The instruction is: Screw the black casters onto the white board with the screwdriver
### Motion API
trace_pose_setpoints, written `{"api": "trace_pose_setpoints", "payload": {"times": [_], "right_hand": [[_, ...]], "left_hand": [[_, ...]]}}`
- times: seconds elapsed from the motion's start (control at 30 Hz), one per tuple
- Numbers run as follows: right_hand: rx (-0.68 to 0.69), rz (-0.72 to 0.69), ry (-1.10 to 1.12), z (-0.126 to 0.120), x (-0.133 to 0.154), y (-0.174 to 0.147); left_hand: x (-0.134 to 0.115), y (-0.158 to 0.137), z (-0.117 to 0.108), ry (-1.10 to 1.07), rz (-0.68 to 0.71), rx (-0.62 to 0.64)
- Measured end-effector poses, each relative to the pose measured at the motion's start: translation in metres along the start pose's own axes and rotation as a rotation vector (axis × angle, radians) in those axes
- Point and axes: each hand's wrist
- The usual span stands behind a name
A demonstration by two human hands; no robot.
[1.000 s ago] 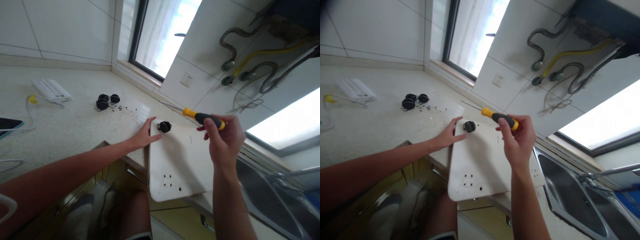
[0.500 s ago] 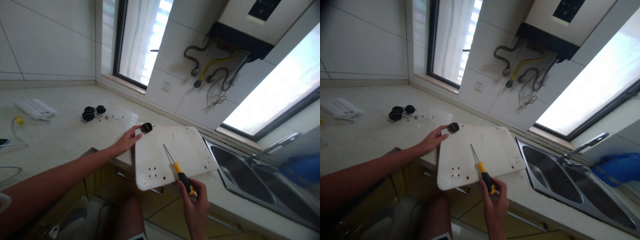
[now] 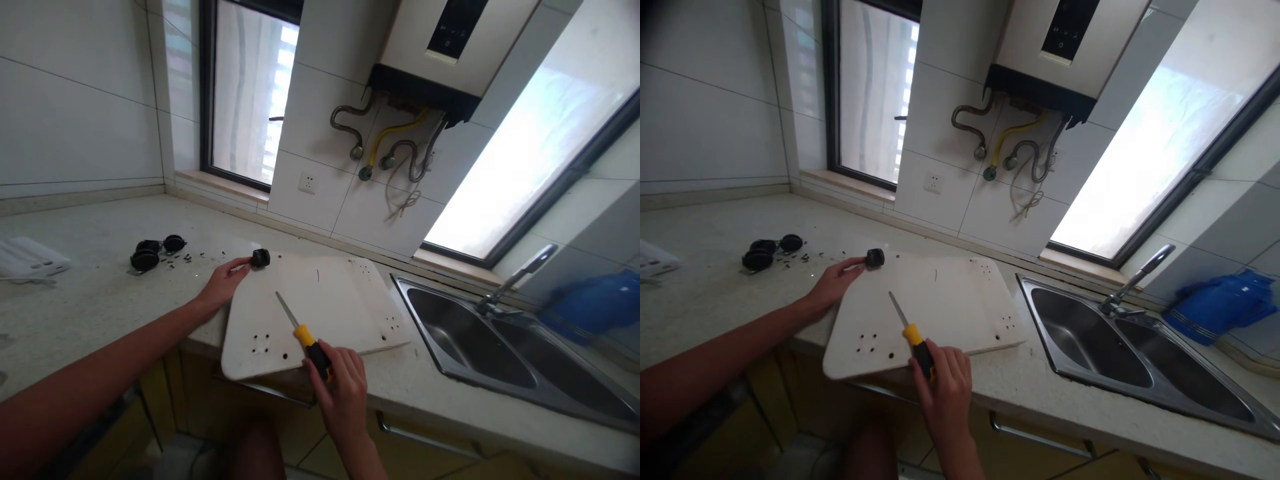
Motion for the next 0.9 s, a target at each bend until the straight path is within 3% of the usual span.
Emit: {"api": "trace_pose_setpoints", "payload": {"times": [0.2, 0.4, 0.5, 0.7, 0.9], "right_hand": [[0.114, 0.008, 0.075, 0.018, 0.008, 0.017], [0.18, 0.067, 0.133, 0.036, 0.006, 0.029], [0.178, 0.105, 0.158, 0.04, 0.004, 0.03], [0.158, 0.141, 0.17, 0.041, 0.005, 0.027], [0.16, 0.135, 0.174, 0.04, 0.004, 0.028]], "left_hand": [[0.001, 0.031, -0.008, 0.028, -0.035, -0.029], [0.002, 0.064, -0.009, 0.151, -0.004, 0.038], [-0.003, 0.088, -0.031, 0.299, 0.008, 0.033], [0.003, 0.116, -0.09, 0.763, 0.183, -0.183], [0.029, 0.113, -0.094, 1.075, 0.296, -0.127]]}}
Point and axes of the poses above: each hand's wrist, its own y-axis towards the middle knuckle, its own z-axis out of the palm, x = y × z, and after that the axes turned 10 degrees about -x, right-handed
